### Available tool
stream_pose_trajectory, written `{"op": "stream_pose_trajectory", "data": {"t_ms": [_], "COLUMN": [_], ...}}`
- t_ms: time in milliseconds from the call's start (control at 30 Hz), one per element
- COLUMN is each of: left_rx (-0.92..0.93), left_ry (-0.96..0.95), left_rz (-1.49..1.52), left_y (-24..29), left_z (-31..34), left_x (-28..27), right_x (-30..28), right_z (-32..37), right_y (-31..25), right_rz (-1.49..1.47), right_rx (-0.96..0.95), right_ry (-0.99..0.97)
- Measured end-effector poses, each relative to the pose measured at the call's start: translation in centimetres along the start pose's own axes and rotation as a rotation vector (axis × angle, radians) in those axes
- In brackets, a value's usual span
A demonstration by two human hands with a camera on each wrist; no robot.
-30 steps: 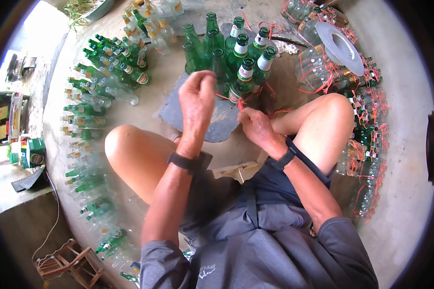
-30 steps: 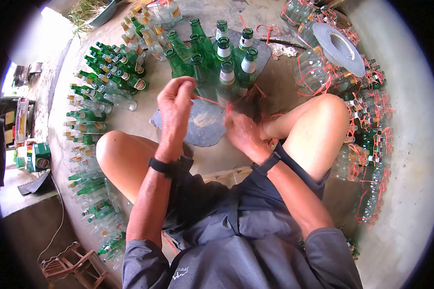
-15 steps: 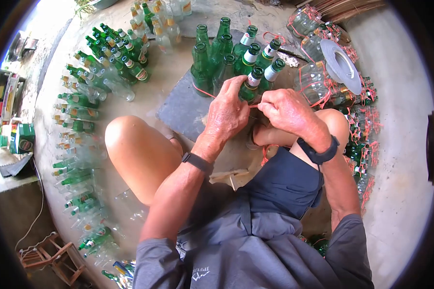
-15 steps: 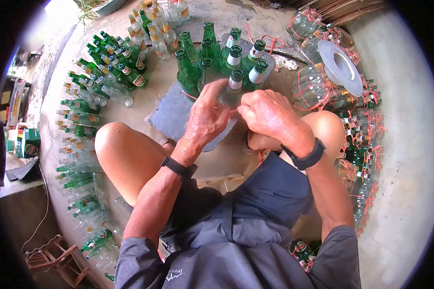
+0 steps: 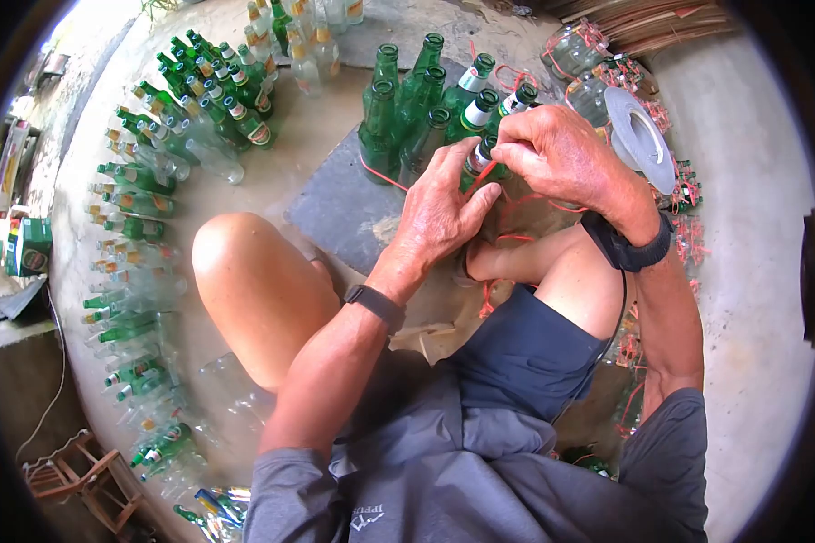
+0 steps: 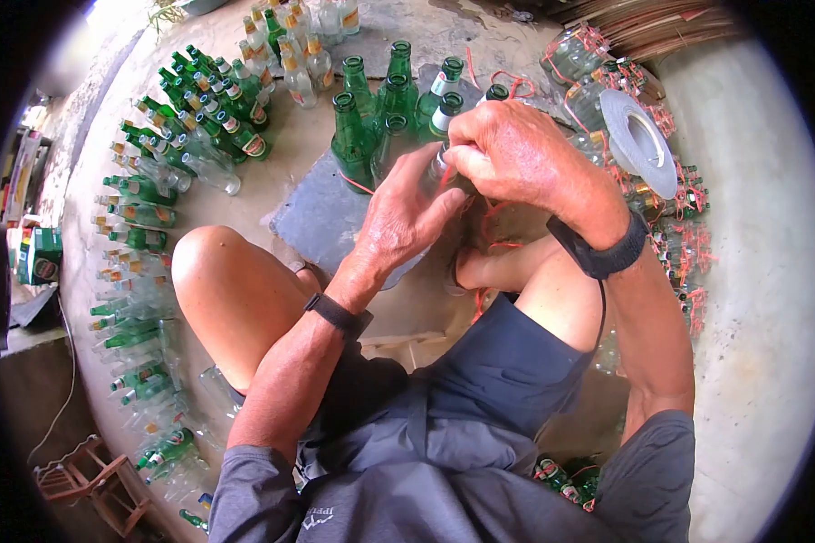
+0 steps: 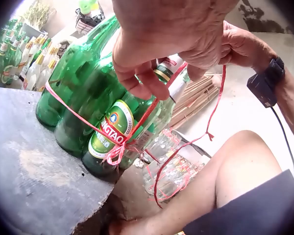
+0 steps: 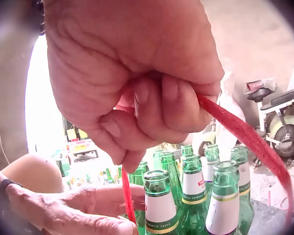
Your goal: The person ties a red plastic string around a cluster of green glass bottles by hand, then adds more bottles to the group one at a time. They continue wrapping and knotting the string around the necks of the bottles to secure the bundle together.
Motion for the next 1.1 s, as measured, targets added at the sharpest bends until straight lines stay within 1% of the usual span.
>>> {"op": "stream_pose_trajectory", "data": {"t_ms": [33, 100, 167, 233, 300, 367, 467, 533, 733, 767, 833, 900, 933, 1000, 1100], "left_rx": [-0.001, -0.074, -0.089, -0.104, -0.152, -0.153, -0.151, -0.15, -0.116, -0.118, -0.121, -0.185, -0.185, -0.132, -0.124], "left_ry": [0.002, -0.005, 0.011, 0.025, 0.058, 0.062, 0.067, 0.066, 0.079, 0.081, 0.083, 0.057, 0.057, 0.1, 0.105], "left_rz": [0.003, 0.026, 0.02, 0.014, 0.022, 0.021, 0.017, 0.016, 0.025, 0.022, 0.019, 0.052, 0.052, -0.006, -0.021], "left_y": [0.0, -0.1, 0.0, 0.1, 0.2, 0.3, 0.2, 0.1, 0.1, 0.1, 0.3, 0.3, 0.3, 0.4, 0.3], "left_z": [-0.1, -0.2, -0.3, -0.3, -0.3, -0.3, -0.3, -0.3, -0.3, -0.3, -0.2, -0.1, -0.1, -0.1, -0.1], "left_x": [0.1, 0.2, 0.4, 0.7, 0.8, 0.9, 1.2, 1.4, 1.6, 1.6, 1.6, 1.7, 1.7, 1.7, 1.8], "right_x": [0.0, 0.0, 0.0, 0.1, -0.1, 0.1, 0.2, 0.2, 0.7, 0.8, 1.0, 1.1, 1.1, 1.3, 1.8], "right_z": [-0.3, -0.7, -1.2, -1.5, -1.8, -2.1, -2.5, -2.9, -2.9, -2.8, -2.5, -2.1, -1.9, -1.4, -0.6], "right_y": [0.2, 0.5, 0.9, 1.2, 1.4, 1.7, 2.3, 2.7, 4.4, 4.5, 4.5, 4.4, 4.4, 4.2, 3.9], "right_rz": [-0.002, -0.012, -0.022, 0.027, -0.018, -0.063, -0.088, -0.021, 0.021, 0.021, 0.135, 0.161, 0.188, 0.205, 0.221], "right_rx": [-0.007, 0.001, 0.009, -0.061, -0.038, -0.017, -0.018, -0.052, -0.067, -0.067, -0.02, -0.026, -0.032, -0.029, -0.025], "right_ry": [-0.008, -0.008, -0.008, 0.012, -0.001, -0.015, 0.024, 0.029, 0.015, 0.015, 0.0, 0.002, 0.004, 0.009, 0.029]}}
Point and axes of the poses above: each hand's wrist, its own z-axis away from the middle knuckle, its own x-axis out of the palm, y = z × x, the point moved 3 cm from there along -z, towards the middle knuckle, and after that the axes turned 10 degrees about -x, right-handed, at the moved point
